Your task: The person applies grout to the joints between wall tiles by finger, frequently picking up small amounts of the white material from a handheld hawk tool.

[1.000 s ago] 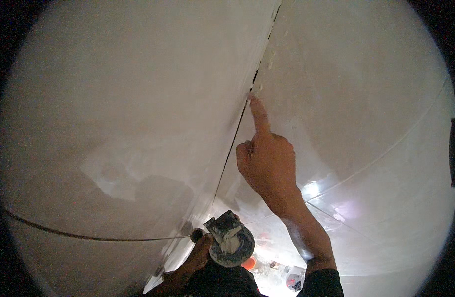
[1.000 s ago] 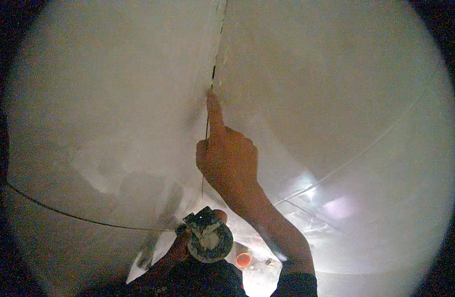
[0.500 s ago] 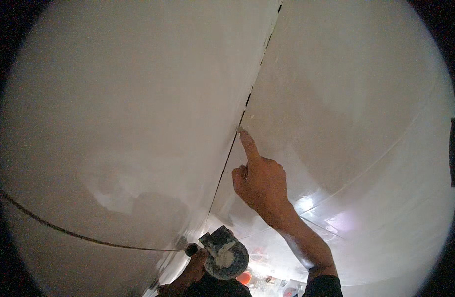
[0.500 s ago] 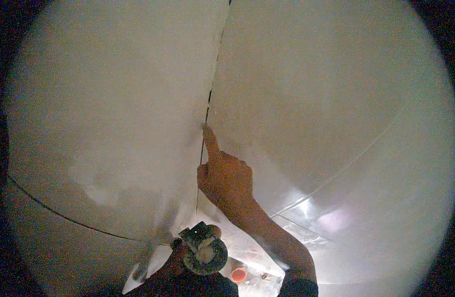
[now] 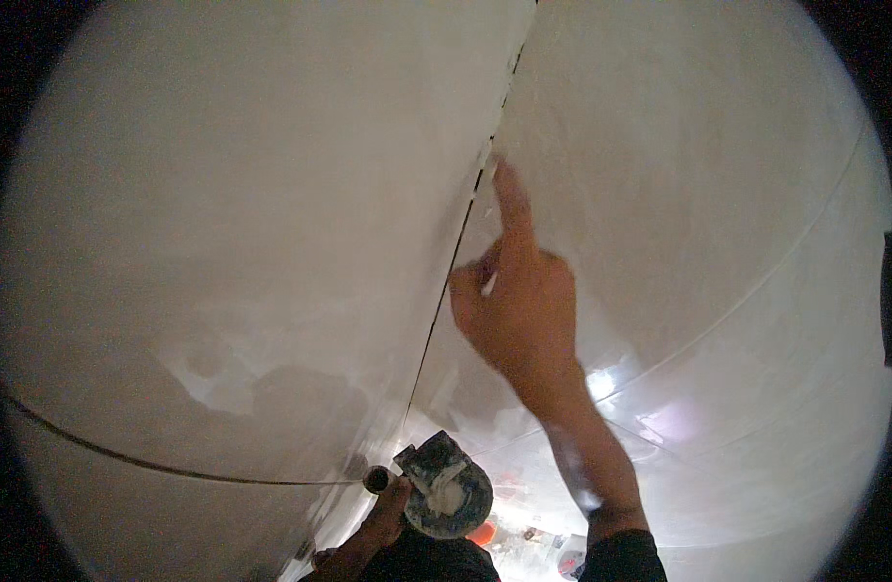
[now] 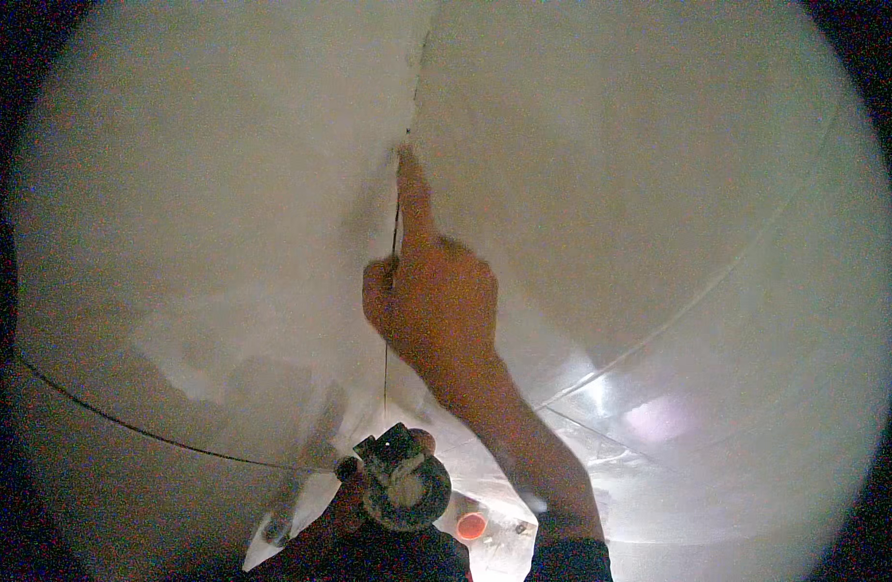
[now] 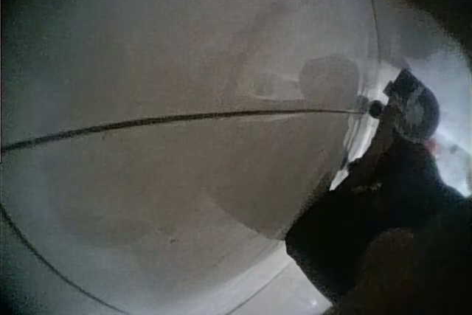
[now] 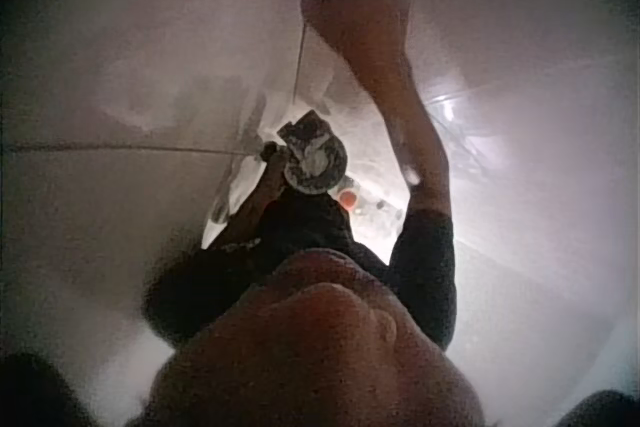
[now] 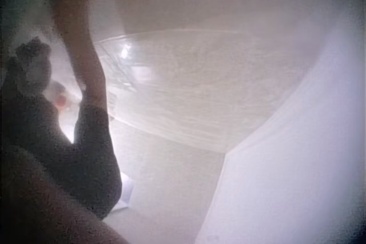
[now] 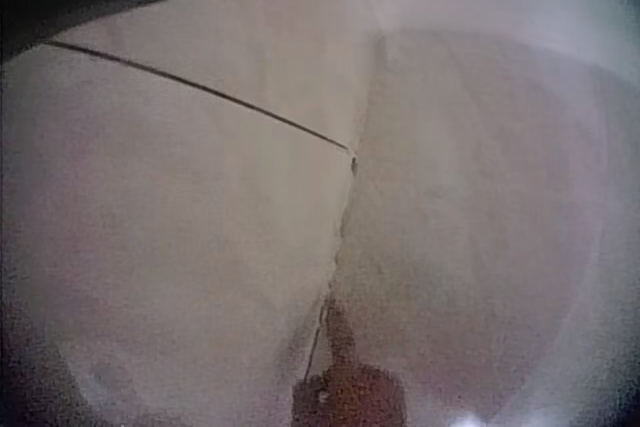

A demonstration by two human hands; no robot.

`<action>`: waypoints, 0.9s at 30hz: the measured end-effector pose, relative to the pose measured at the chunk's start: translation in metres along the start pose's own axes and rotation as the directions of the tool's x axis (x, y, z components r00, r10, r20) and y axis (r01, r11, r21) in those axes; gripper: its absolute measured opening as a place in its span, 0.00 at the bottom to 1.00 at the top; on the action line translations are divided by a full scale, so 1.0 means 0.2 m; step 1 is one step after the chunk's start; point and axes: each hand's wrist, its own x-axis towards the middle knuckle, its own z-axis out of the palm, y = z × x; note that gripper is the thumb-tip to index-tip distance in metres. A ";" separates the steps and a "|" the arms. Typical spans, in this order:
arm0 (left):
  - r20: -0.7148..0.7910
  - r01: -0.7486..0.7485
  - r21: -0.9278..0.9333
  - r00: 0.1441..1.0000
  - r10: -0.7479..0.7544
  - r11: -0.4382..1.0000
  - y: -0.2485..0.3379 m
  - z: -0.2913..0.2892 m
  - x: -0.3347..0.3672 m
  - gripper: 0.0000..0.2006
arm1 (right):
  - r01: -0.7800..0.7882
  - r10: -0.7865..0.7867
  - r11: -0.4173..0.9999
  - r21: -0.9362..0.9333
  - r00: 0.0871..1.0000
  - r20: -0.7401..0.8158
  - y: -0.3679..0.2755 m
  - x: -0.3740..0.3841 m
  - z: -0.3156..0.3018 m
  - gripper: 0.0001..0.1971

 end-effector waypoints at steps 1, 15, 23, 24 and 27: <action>-0.003 -0.006 -0.001 1.000 0.006 1.000 -0.01 0.00 0.00 0.23 | 0.055 -0.054 0.998 0.010 0.991 -0.121 0.00 0.03 -0.01 0.47; -0.014 0.009 -0.078 1.000 -0.010 0.997 0.05 0.06 -0.03 0.23 | 0.008 -0.007 1.000 -0.004 0.996 0.083 0.16 -0.19 0.13 0.46; 0.426 -0.640 0.658 0.751 0.504 0.397 0.09 0.06 -0.04 0.22 | 0.011 0.008 0.994 -0.105 0.983 0.182 0.13 -0.23 0.26 0.44; 0.274 -0.474 0.621 0.877 0.393 0.624 0.08 0.05 -0.05 0.22 | 0.011 -0.004 0.998 -0.055 0.993 0.122 0.12 -0.22 0.24 0.45; 0.033 -0.065 0.224 0.998 0.059 0.972 0.01 0.00 -0.01 0.22 | 0.024 -0.024 0.999 -0.025 1.000 -0.010 0.13 -0.13 0.18 0.46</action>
